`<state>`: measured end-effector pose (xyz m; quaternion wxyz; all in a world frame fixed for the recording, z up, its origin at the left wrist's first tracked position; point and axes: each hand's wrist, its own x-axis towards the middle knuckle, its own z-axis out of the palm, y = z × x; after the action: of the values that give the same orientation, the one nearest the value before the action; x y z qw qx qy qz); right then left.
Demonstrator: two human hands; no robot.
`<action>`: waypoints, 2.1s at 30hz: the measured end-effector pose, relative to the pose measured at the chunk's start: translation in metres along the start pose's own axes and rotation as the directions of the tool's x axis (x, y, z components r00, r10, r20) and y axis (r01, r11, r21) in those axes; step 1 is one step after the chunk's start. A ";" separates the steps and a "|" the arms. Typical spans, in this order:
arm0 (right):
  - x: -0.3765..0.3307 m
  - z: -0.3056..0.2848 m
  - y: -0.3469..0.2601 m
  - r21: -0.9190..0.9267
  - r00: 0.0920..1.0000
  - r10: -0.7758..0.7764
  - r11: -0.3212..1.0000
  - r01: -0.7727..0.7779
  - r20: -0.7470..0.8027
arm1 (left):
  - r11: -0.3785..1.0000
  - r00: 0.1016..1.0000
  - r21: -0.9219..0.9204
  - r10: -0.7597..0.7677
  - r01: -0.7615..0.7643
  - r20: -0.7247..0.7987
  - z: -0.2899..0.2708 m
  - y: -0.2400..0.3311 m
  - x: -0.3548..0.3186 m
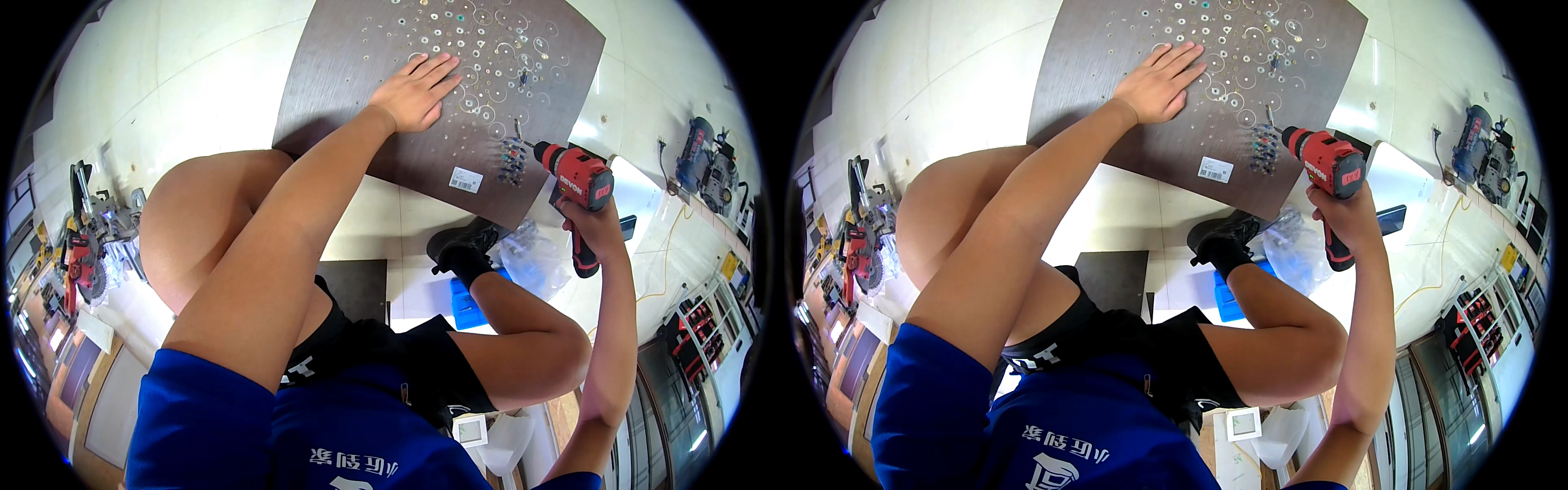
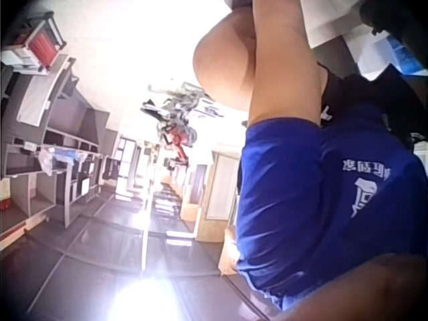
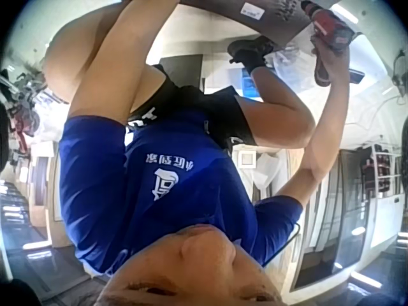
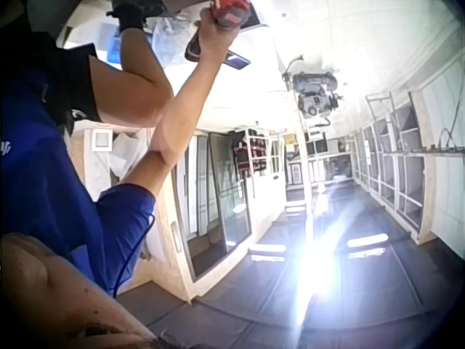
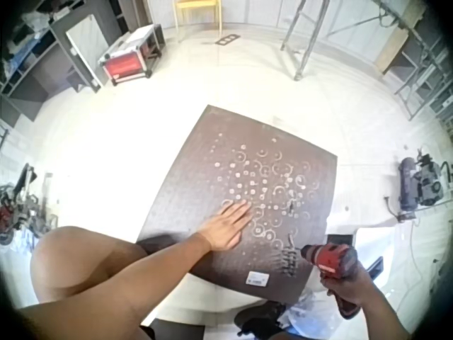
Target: The person sits on the floor and uses a cordless drill to create holes in a large brown board with pre-marked circular patterns. The person holds the board steady with one hand while operating the drill with the other.
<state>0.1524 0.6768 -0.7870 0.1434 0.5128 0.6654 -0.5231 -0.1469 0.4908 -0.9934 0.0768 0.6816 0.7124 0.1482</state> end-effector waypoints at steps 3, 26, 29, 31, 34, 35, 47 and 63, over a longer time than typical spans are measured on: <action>-0.002 0.004 -0.008 -0.030 1.000 0.000 1.000 0.000 0.016 | 1.000 1.000 -0.003 0.006 -0.006 -0.009 0.000 0.000 -0.001; -0.003 0.018 -0.016 -0.206 0.996 -0.085 0.975 0.081 -0.010 | 1.000 1.000 0.027 -0.004 0.004 0.018 0.001 0.001 -0.001; -0.002 0.023 -0.022 -0.243 0.986 -0.165 0.957 0.160 -0.001 | 0.999 1.000 0.034 -0.004 0.004 0.015 0.002 0.000 -0.001; -0.002 0.023 -0.022 -0.255 0.987 -0.160 0.955 0.154 -0.004 | 0.999 1.000 0.040 -0.004 0.003 0.022 0.001 0.000 -0.001; -0.002 0.021 -0.022 -0.245 0.997 -0.075 0.967 0.069 -0.014 | 0.998 0.999 0.058 -0.005 0.003 0.043 -0.001 0.001 -0.001; -0.002 0.022 -0.022 -0.242 0.997 -0.074 0.968 0.068 -0.015 | 0.998 0.999 0.059 -0.007 0.004 0.045 -0.001 0.001 -0.001; 0.001 0.018 -0.026 -0.223 1.000 -0.009 0.975 0.008 -0.001 | 0.998 0.999 0.062 0.000 -0.002 0.032 -0.001 0.002 -0.001; -0.004 0.010 -0.029 -0.182 0.998 0.052 0.982 -0.055 -0.019 | 0.997 0.999 0.079 -0.007 0.003 0.045 -0.003 0.001 -0.001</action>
<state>0.1261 0.6683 -0.7726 0.1989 0.5190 0.6974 -0.4524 -0.1468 0.4894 -0.9901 0.0663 0.6856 0.7174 0.1041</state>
